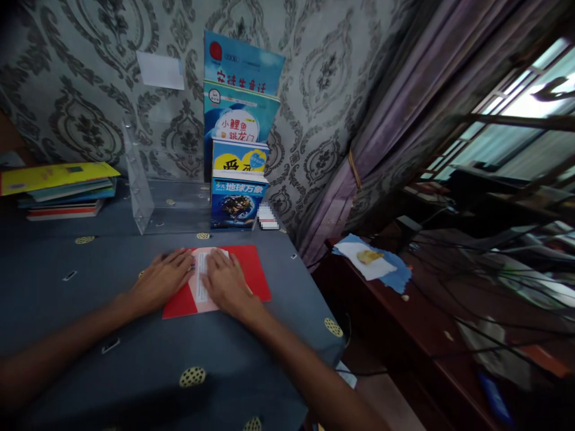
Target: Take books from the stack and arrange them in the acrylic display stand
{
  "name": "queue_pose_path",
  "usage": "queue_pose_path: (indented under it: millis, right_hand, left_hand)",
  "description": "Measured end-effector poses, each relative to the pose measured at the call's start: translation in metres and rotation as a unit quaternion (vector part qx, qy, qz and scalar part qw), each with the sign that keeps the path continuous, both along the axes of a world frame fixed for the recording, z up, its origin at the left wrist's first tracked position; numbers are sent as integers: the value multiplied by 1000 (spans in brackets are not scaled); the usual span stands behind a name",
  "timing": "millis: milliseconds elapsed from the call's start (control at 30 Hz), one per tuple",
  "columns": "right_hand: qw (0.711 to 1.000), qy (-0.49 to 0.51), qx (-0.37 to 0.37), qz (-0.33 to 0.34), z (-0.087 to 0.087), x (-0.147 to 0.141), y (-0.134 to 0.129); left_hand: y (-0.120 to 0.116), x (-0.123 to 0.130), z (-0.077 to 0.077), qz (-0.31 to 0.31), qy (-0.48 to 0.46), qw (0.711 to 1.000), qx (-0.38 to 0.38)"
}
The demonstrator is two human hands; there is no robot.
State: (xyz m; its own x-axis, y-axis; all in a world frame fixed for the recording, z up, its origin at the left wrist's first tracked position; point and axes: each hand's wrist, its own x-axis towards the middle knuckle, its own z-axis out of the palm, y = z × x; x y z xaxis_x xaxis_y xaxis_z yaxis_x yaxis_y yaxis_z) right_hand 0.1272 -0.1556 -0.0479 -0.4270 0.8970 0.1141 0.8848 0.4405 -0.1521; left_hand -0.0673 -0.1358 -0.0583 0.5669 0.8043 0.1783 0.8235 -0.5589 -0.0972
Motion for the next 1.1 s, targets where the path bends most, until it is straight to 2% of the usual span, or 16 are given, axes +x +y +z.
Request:
queue_pose_path:
  millis: [100, 200, 300, 433, 567, 667, 767, 933, 1100]
  right_hand:
    - [999, 19, -20, 34, -4, -15, 5]
    - [999, 28, -41, 20, -6, -7, 7]
    - [998, 36, -54, -23, -6, 16, 6]
    - [995, 45, -30, -88, -6, 40, 7]
    - [987, 50, -25, -153, -5, 47, 9]
    - [985, 49, -26, -165, -5, 46, 8]
    - [985, 52, -23, -165, -5, 46, 8]
    - [983, 58, -21, -170, -8, 46, 9]
    - [986, 53, -6, -156, -10, 47, 11]
  left_hand:
    - [1, -1, -1, -9, -5, 1000, 6]
    - [1, -1, 0, -15, 0, 1000, 2]
    - [2, 0, 2, -16, -2, 1000, -12]
    - [2, -1, 5, -11, -17, 1000, -22]
    - [4, -5, 9, -17, -43, 999, -29]
    - [9, -11, 10, -13, -72, 997, -38]
    - [17, -19, 9, -17, -107, 992, -58]
    - [39, -38, -2, 19, -203, 974, -95]
    - [54, -51, -14, -6, -322, 941, -104]
